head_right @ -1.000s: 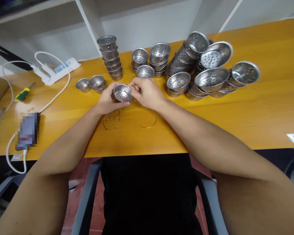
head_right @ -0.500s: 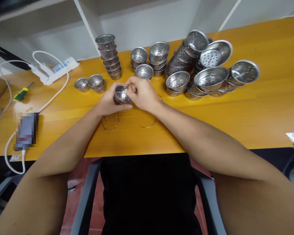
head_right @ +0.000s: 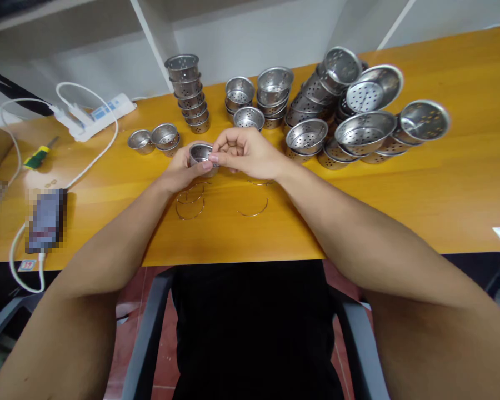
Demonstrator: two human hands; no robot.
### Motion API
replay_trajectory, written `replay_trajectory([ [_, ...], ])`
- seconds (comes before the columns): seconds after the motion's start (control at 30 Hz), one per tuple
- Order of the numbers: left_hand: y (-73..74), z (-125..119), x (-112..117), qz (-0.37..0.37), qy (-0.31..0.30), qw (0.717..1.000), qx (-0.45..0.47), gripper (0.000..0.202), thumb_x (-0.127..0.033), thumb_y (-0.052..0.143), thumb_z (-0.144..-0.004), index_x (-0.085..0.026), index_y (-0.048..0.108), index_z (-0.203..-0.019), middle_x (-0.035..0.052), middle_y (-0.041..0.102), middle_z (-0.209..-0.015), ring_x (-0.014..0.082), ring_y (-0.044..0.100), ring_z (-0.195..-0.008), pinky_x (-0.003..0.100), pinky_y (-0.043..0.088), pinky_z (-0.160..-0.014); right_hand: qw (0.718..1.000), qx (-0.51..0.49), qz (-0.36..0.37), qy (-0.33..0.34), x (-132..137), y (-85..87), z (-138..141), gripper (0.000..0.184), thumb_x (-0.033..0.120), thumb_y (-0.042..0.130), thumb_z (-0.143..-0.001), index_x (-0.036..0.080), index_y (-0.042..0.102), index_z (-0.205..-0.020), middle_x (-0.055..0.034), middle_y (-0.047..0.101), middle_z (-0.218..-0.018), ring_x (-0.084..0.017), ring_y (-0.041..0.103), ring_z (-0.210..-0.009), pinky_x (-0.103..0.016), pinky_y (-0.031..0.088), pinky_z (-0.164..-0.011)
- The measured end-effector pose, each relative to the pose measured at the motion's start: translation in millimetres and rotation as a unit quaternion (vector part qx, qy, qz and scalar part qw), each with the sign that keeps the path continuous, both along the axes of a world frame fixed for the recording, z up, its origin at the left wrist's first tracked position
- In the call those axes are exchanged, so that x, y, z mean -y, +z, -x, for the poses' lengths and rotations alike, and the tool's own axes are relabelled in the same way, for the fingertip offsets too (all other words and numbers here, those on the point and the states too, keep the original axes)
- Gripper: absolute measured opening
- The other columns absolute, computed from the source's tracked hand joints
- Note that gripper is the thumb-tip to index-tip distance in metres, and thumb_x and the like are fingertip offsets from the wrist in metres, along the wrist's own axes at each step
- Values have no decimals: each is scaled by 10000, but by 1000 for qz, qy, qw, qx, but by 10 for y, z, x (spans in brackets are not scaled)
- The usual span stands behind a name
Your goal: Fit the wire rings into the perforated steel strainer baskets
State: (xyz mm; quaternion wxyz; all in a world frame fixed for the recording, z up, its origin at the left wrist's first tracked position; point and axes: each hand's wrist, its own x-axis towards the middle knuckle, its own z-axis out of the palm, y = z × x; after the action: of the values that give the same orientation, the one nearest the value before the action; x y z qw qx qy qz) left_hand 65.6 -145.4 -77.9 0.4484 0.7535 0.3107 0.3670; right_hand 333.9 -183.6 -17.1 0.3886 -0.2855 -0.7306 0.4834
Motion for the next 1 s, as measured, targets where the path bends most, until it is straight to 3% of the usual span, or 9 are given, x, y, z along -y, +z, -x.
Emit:
replay_trajectory([
  [0.2,-5,11,-16,-41,-14,999,-25,1019,-927,1124,-679,-253,776,-1360,81,824,-1237,329,836,-1154,540,723,-1076,1000,5,28,-10,26,-17,69,735,959,1050,-793,309,741,-945,26,632,-718,-185,574,-625,-375,479,-562],
  [0.53,6,-19,-2,-73,11,997,-36,1004,-957,1057,-761,-241,738,-1388,98,861,-1311,308,845,-1189,484,677,-1110,999,10,36,-20,-3,-93,106,731,957,1027,-828,311,703,-937,15,649,-740,-187,553,-644,-373,427,-560],
  [1.0,59,-13,22,-96,7,994,-51,992,-958,1021,-816,-231,746,-1432,103,870,-1323,304,862,-1196,454,702,-1034,999,-38,7,-1,-21,-143,134,708,918,1054,-837,288,738,-912,37,638,-655,-154,483,-584,-337,336,-517],
])
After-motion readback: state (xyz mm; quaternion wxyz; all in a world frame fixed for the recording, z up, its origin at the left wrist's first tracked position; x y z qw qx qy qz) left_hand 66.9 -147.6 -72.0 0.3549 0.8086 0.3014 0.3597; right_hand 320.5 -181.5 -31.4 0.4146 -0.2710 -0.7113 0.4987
